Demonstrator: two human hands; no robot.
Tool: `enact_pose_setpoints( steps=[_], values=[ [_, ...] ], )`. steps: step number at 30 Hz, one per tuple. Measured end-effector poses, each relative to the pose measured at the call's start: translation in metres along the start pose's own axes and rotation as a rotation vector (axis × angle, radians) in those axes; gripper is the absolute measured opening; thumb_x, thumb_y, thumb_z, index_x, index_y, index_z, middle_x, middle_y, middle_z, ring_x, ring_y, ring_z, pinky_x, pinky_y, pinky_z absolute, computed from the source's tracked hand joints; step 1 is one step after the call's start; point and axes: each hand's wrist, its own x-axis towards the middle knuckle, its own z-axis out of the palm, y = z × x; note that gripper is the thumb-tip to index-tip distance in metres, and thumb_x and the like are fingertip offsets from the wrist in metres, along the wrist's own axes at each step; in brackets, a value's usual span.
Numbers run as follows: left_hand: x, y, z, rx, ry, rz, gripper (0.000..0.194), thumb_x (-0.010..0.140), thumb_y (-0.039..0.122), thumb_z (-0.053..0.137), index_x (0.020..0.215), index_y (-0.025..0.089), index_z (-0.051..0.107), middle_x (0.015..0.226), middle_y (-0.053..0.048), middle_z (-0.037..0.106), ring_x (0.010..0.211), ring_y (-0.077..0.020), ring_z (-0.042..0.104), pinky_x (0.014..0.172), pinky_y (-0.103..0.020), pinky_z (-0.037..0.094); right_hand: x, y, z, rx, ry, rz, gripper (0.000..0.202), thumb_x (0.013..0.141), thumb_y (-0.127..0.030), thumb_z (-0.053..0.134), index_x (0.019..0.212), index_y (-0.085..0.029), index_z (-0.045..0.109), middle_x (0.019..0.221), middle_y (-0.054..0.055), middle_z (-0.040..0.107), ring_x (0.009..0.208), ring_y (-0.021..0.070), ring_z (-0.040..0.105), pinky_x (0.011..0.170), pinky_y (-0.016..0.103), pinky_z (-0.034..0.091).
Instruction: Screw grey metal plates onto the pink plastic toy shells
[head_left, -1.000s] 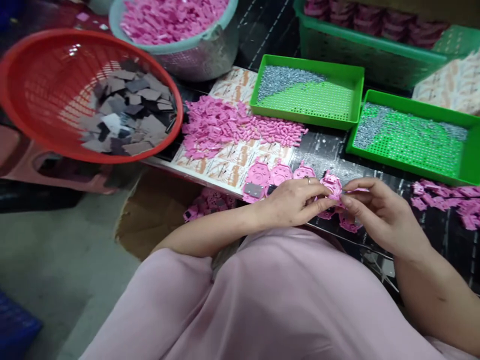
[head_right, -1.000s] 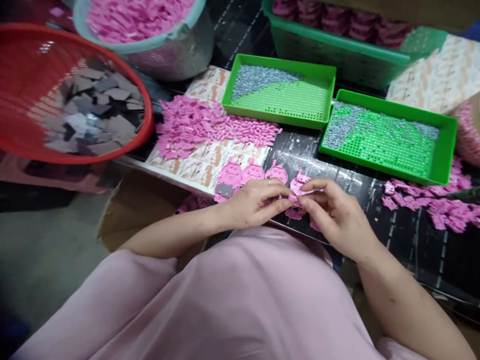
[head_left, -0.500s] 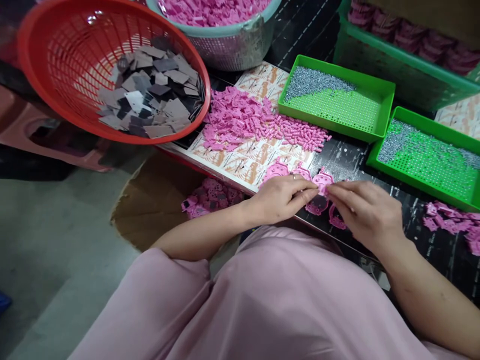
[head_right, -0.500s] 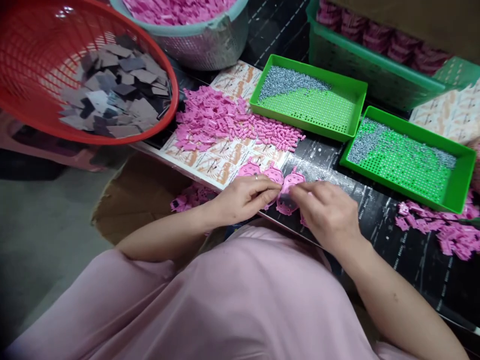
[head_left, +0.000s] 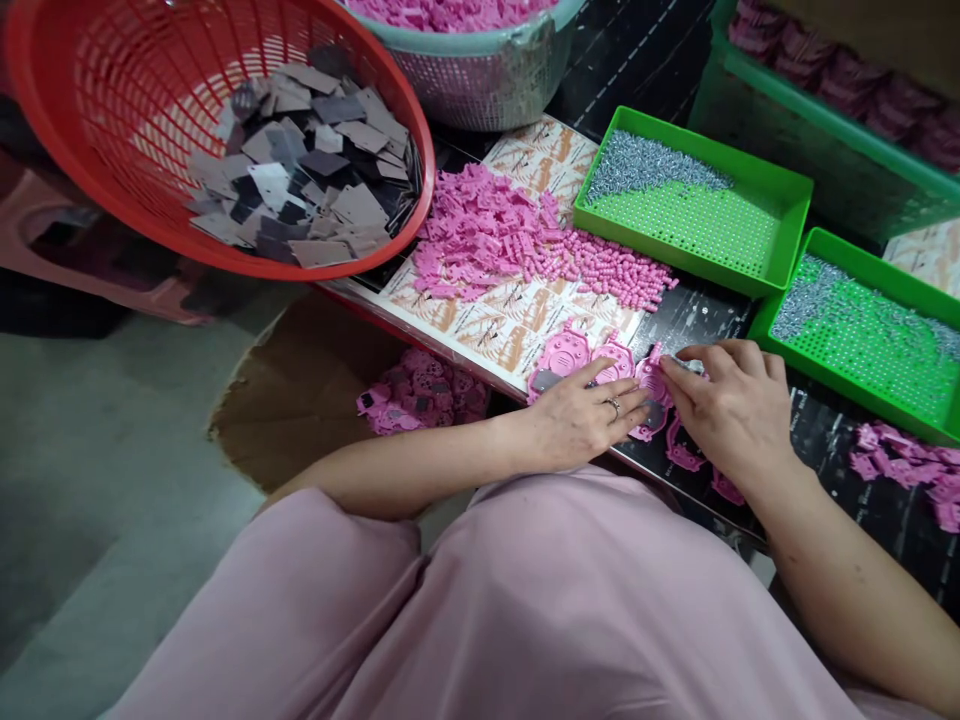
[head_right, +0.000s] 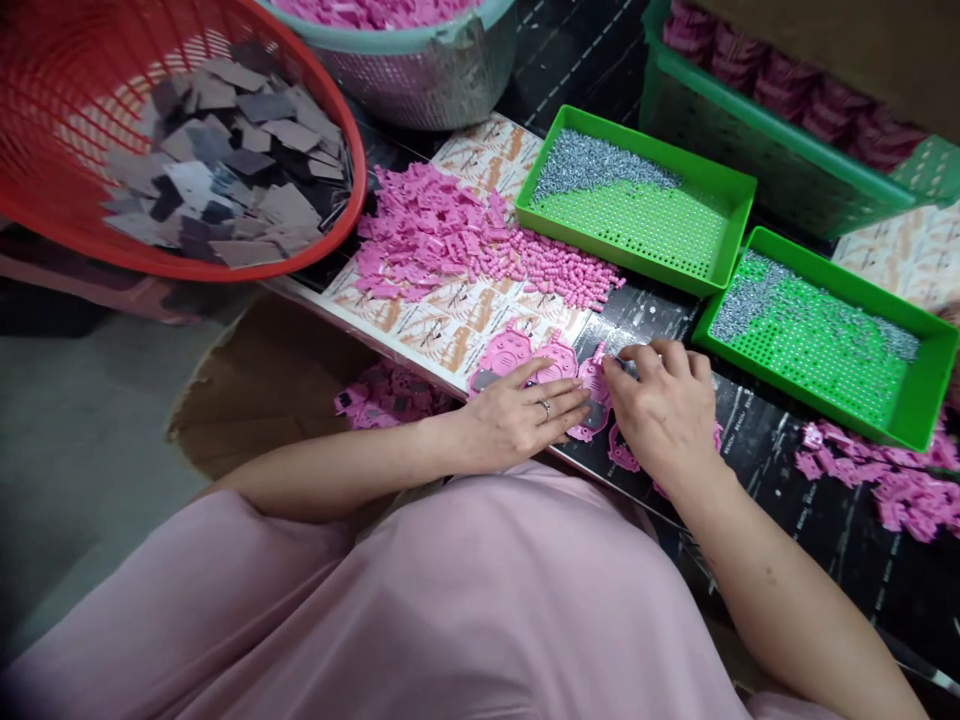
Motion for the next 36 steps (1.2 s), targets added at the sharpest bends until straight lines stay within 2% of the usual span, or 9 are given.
enact_pose_setpoints(
  steps=[10,13,15,18,21,23,30,33,36],
  values=[
    [0.000,0.001,0.002,-0.008,0.014,0.007,0.031,0.099,0.020,0.042,0.119,0.013,0.065,0.124,-0.008,0.067,0.116,-0.0203,0.061,0.104,-0.046,0.043,-0.001,0.000,-0.005,-0.050,-0.027,-0.122,0.023,0.086,-0.027,0.065,0.105,-0.015,0.067,0.093,0.006,0.068,0.095,0.0254,0.054,0.075,0.037,0.035],
    [0.001,-0.012,-0.006,-0.039,0.055,-0.018,0.029,0.099,0.023,0.044,0.115,0.017,0.067,0.122,-0.006,0.068,0.111,-0.0175,0.062,0.102,-0.041,0.043,-0.002,-0.003,-0.005,-0.076,-0.007,-0.098,0.025,0.086,-0.031,0.065,0.104,-0.014,0.068,0.090,0.007,0.069,0.092,0.0249,0.055,0.075,0.037,0.036],
    [-0.002,-0.032,-0.018,0.004,0.084,-0.119,0.025,0.097,0.021,0.047,0.111,0.019,0.068,0.113,-0.006,0.071,0.101,-0.0163,0.064,0.091,-0.036,0.046,-0.002,-0.004,-0.003,-0.072,0.013,-0.075,0.024,0.085,-0.033,0.066,0.103,-0.017,0.068,0.090,0.005,0.070,0.091,0.0241,0.056,0.076,0.037,0.037],
    [-0.012,-0.070,-0.037,0.213,0.076,-0.395,0.023,0.096,0.019,0.049,0.096,0.016,0.071,0.091,-0.007,0.071,0.084,-0.0188,0.063,0.073,-0.034,0.045,-0.002,0.000,-0.002,-0.060,0.055,-0.050,0.023,0.083,-0.034,0.069,0.102,-0.022,0.068,0.090,0.001,0.071,0.089,0.0227,0.058,0.078,0.037,0.037],
    [-0.026,-0.101,-0.048,0.389,-0.051,-0.620,0.024,0.095,0.021,0.049,0.090,0.014,0.071,0.088,-0.010,0.068,0.087,-0.0235,0.060,0.072,-0.037,0.042,-0.002,0.009,-0.005,-0.042,0.112,-0.005,0.027,0.081,-0.031,0.072,0.105,-0.022,0.067,0.091,0.000,0.073,0.086,0.0222,0.060,0.079,0.037,0.038],
    [-0.033,-0.111,-0.049,0.418,-0.118,-0.689,0.025,0.095,0.024,0.048,0.088,0.014,0.070,0.090,-0.011,0.066,0.090,-0.0254,0.059,0.072,-0.038,0.041,-0.002,0.015,-0.009,-0.026,0.152,0.026,0.028,0.079,-0.029,0.074,0.105,-0.022,0.067,0.090,0.001,0.073,0.084,0.0226,0.062,0.079,0.037,0.038],
    [-0.042,-0.117,-0.042,0.440,-0.074,-0.699,0.028,0.096,0.027,0.046,0.085,0.016,0.069,0.096,-0.008,0.066,0.090,-0.0232,0.055,0.071,-0.036,0.039,0.006,0.017,-0.016,0.081,0.186,0.017,0.018,0.078,-0.022,0.075,0.094,-0.023,0.067,0.090,-0.001,0.074,0.079,0.0210,0.064,0.077,0.036,0.040],
    [-0.040,-0.113,-0.043,0.392,-0.112,-0.716,0.028,0.095,0.033,0.049,0.088,0.015,0.069,0.099,-0.010,0.065,0.095,-0.0248,0.055,0.075,-0.037,0.040,0.010,0.011,-0.015,0.120,0.179,0.003,0.018,0.078,-0.022,0.074,0.095,-0.024,0.066,0.092,-0.001,0.074,0.081,0.0206,0.064,0.077,0.036,0.040],
    [-0.038,-0.111,-0.043,0.377,-0.157,-0.749,0.027,0.095,0.030,0.048,0.088,0.014,0.069,0.096,-0.011,0.065,0.095,-0.0260,0.055,0.075,-0.037,0.041,0.011,0.008,-0.016,0.148,0.169,0.005,0.017,0.079,-0.022,0.073,0.095,-0.024,0.067,0.093,-0.001,0.073,0.081,0.0200,0.064,0.077,0.035,0.040]
  ],
)
